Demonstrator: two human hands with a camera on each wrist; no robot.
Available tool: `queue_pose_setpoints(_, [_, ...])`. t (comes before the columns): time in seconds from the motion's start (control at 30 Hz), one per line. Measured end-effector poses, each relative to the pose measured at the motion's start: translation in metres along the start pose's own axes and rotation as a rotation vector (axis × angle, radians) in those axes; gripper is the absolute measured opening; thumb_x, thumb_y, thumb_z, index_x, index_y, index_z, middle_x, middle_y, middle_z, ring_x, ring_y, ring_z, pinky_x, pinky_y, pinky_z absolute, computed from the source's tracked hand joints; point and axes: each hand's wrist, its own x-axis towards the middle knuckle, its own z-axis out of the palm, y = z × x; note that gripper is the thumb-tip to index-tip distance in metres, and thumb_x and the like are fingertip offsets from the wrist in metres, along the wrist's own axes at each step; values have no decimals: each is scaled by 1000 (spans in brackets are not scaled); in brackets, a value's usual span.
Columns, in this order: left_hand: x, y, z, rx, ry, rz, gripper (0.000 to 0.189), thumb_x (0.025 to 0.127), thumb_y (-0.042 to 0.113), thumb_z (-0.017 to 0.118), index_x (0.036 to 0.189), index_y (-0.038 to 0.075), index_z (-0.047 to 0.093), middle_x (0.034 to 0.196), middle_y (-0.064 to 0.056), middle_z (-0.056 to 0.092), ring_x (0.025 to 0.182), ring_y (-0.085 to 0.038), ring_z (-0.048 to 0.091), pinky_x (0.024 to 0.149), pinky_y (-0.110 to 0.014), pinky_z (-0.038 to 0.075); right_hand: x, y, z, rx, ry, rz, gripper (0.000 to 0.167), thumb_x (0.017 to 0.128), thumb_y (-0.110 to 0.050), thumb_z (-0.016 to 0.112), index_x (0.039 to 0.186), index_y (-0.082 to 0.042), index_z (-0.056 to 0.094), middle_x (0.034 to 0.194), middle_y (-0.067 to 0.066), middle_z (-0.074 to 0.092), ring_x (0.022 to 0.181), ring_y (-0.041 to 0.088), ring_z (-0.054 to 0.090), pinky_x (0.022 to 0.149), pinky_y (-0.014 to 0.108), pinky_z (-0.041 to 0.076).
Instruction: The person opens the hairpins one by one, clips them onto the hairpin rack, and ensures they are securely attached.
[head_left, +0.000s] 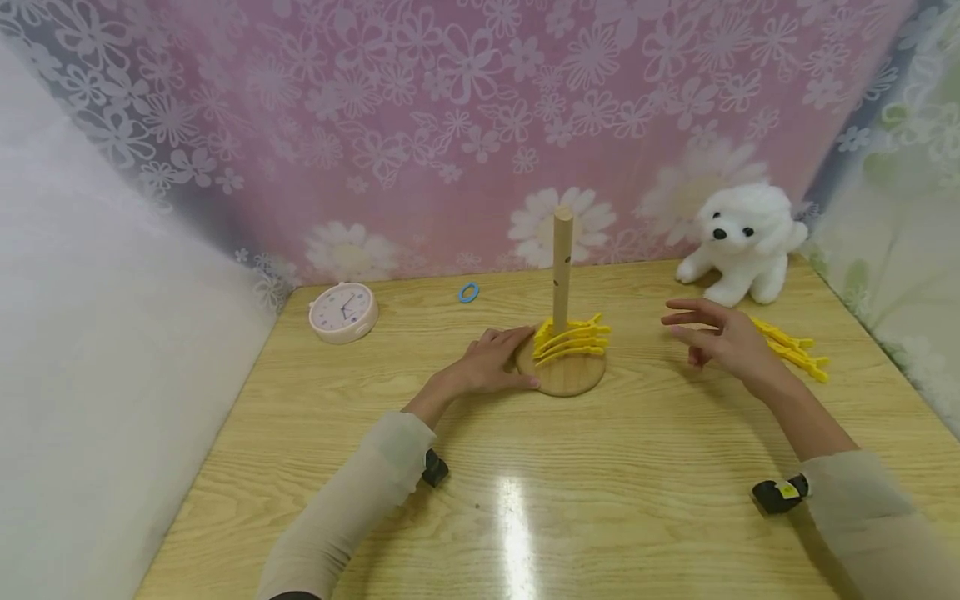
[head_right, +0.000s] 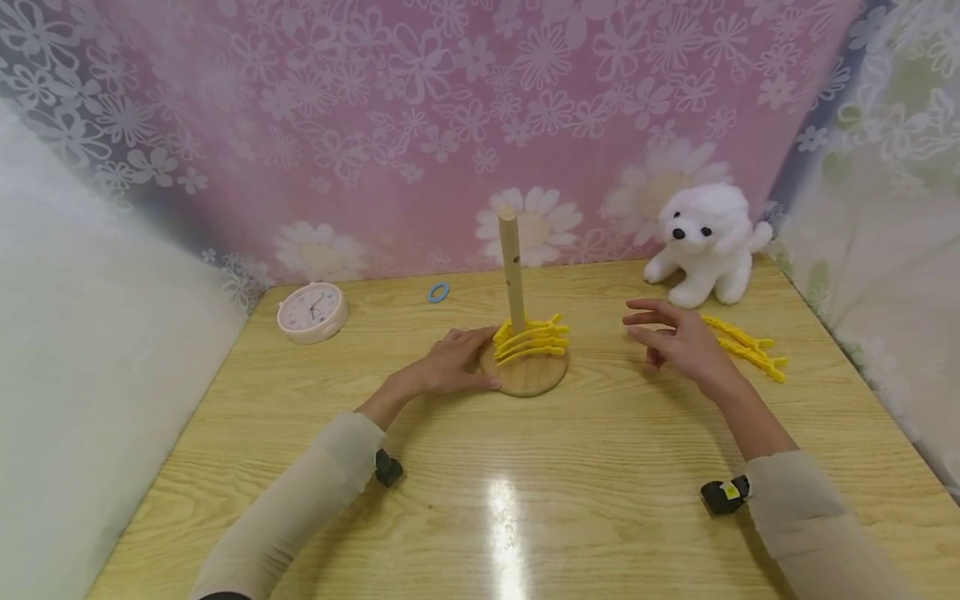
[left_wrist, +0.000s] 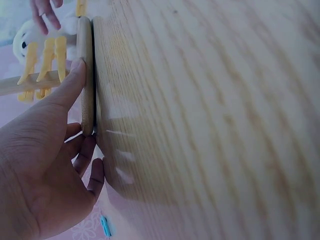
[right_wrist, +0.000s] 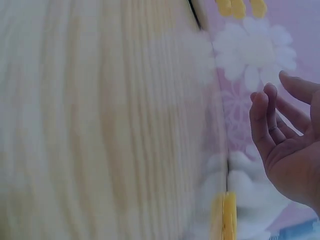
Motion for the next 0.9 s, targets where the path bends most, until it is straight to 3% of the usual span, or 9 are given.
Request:
queue_pose_setpoints(0.33, [-1,2,-1,5,1,-2,98,93,68,66,169,32,15,172,4,25,146,-25,31,114,-53,30,-29,25,-43,-113,60,72,53,103,-20,69,152,-19,50,121,-25,64,67,23,63,59,35,54])
queue_pose_setpoints(0.53, [0,2,-1,7,1,-5,98,93,67,66,169,32,15,172,5,24,146,-24,30,115,-53,28,-49,33,-64,-187,98,84,52,103,-24,69,151,-16,51,118,-27,65,68,24,63,58,35,53])
queue_pose_setpoints(0.73, [3,0,1,21,1,-5,99,92,70,64,168,33,14,172,6,23,146,-24,31,115,-53,29,-65,49,-87,-270,182,125,57,102,-28,70,154,-22,48,114,-33,54,66,20,63,56,33,52])
queue_pose_setpoints(0.9, [2,-1,-1,29,4,-6,99,92,70,65,168,32,14,172,6,23,146,-24,31,115,-52,30,-74,64,-104,-290,285,169,67,102,-31,70,161,-16,42,108,-37,48,61,18,60,52,30,49])
